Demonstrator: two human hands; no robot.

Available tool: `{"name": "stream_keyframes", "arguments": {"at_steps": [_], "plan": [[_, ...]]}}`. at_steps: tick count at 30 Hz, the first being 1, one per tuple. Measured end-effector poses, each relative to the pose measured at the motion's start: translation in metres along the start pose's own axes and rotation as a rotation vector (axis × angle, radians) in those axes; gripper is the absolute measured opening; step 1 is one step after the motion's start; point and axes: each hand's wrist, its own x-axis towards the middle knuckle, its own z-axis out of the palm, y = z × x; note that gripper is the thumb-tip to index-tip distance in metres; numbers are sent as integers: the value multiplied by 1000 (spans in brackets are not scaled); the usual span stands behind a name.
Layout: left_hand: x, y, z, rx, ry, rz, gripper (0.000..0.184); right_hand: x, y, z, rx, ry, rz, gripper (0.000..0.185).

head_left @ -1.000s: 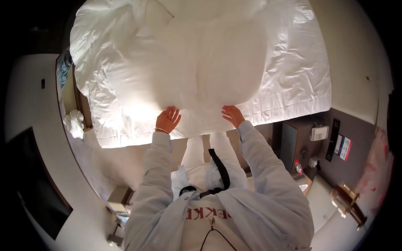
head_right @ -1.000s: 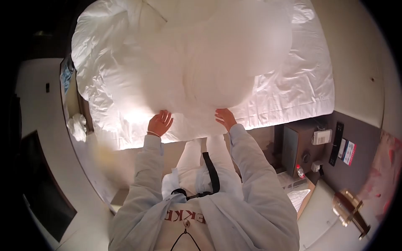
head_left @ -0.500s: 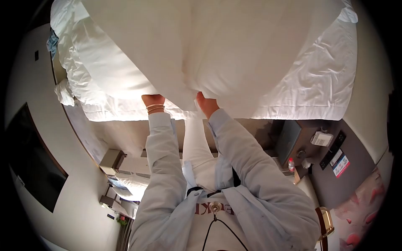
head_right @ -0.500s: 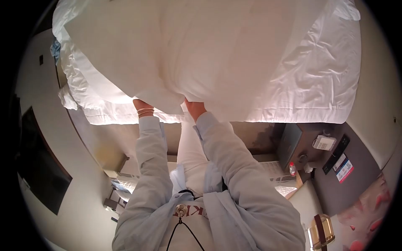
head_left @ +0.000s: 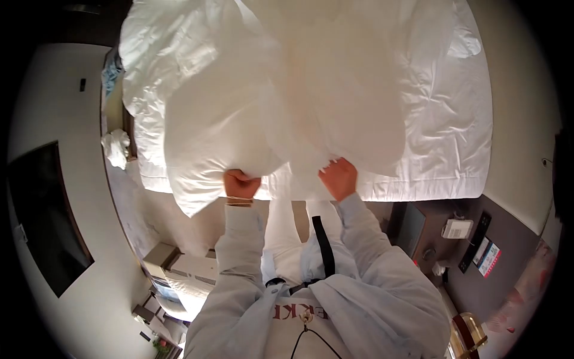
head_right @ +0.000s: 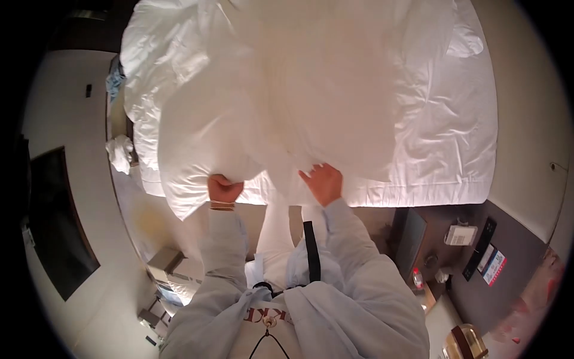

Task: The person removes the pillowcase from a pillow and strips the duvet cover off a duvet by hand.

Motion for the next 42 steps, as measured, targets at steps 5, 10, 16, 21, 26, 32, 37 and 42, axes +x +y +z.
{"name": "stream_keyframes", "arguments": {"at_steps": [5, 10, 16, 21, 26, 32, 37, 42], "plan": [[-32, -50, 47, -23, 49, 51, 55, -11, 11, 113, -731, 547, -161, 30], [-63, -75, 69, 30, 104, 47, 50, -13, -7, 139, -1097, 663, -580, 33], [-129, -68, 89, 19, 25, 18, 60, -34, -40, 203, -1161, 550, -959, 34], [-164, -82, 102, 78, -98, -49, 58, -25, -121, 207, -874, 533, -955, 34], [-243, -85, 155, 196, -17, 26, 56, -26, -263, 173, -726, 678, -973, 45], [-229, 3, 80, 190, -511, -118, 60, -70, -388, 132, -722, 731, -831, 52], [-254, 4, 122, 336, 303, 467, 39, -151, -435, 134, -737, 828, -1131, 52], [-227, 93, 32, 482, 317, 495, 23, -184, -461, 232, -1033, 766, -1074, 53]]}}
